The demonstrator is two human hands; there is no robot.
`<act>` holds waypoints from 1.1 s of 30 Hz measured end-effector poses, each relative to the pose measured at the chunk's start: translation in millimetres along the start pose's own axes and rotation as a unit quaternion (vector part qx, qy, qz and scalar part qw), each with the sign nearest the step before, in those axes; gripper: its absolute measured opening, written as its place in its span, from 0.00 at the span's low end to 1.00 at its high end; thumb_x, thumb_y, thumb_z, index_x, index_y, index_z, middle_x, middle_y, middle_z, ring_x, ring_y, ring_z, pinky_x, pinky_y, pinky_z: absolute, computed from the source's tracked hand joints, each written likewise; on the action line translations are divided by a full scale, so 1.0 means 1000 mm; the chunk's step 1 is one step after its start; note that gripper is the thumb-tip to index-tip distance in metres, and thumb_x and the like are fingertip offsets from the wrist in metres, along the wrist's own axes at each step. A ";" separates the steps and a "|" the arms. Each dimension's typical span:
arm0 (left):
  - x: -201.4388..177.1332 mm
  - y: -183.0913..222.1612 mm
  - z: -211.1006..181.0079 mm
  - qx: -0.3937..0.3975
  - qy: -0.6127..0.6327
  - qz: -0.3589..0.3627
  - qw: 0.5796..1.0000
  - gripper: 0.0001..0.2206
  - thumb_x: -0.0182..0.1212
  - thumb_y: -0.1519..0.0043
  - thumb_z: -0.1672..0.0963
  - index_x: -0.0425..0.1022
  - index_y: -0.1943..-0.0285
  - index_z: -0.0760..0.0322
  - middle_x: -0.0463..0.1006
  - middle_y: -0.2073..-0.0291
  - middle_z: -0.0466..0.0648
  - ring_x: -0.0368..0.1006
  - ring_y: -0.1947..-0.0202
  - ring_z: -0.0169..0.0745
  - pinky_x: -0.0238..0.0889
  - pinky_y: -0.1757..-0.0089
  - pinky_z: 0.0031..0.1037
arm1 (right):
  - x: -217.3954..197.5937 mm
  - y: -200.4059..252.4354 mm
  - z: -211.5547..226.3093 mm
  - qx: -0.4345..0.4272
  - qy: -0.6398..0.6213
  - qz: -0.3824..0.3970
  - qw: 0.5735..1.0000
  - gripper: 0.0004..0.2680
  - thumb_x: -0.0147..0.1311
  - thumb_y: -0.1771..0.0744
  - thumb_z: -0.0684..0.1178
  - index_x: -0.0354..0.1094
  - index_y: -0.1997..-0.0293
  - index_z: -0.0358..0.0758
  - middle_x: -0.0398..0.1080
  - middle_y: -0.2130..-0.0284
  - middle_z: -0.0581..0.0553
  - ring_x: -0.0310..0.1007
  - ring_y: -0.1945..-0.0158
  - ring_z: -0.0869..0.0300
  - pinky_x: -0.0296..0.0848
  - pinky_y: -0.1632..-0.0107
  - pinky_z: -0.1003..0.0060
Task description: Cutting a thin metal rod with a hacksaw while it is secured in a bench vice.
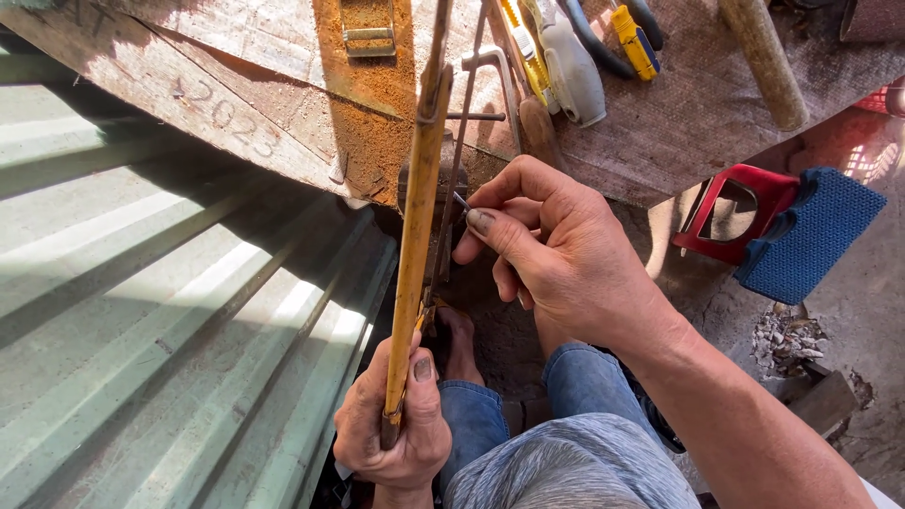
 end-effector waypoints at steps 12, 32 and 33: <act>-0.001 0.000 -0.006 -0.006 0.025 0.024 0.999 0.09 0.62 0.39 0.61 0.77 0.52 0.77 0.84 0.66 0.54 0.66 0.86 0.26 0.58 0.80 0.14 | -0.002 -0.001 0.009 0.031 0.044 0.006 0.999 0.02 0.53 0.31 0.43 0.66 0.62 0.40 0.80 0.75 0.42 0.65 0.86 0.64 0.59 0.84 0.73; 0.005 -0.004 -0.009 -0.005 0.000 0.008 1.000 0.11 0.63 0.39 0.61 0.76 0.51 0.76 0.84 0.60 0.54 0.76 0.82 0.28 0.70 0.77 0.13 | -0.002 0.002 0.014 0.007 0.090 0.018 0.996 0.02 0.52 0.30 0.44 0.66 0.62 0.41 0.78 0.75 0.47 0.65 0.83 0.65 0.66 0.77 0.72; 0.004 -0.004 -0.011 -0.005 -0.001 0.008 1.000 0.11 0.63 0.39 0.61 0.76 0.51 0.76 0.84 0.60 0.54 0.76 0.82 0.28 0.70 0.77 0.13 | -0.001 0.002 0.013 0.007 0.089 0.018 0.996 0.02 0.52 0.30 0.44 0.66 0.62 0.41 0.78 0.75 0.47 0.65 0.83 0.65 0.66 0.77 0.72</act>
Point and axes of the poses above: each hand's wrist, its own y-axis away from the middle knuckle, its own x-axis out of the palm, z = x × y, the point moved 2 cm from there along -y, towards the middle knuckle
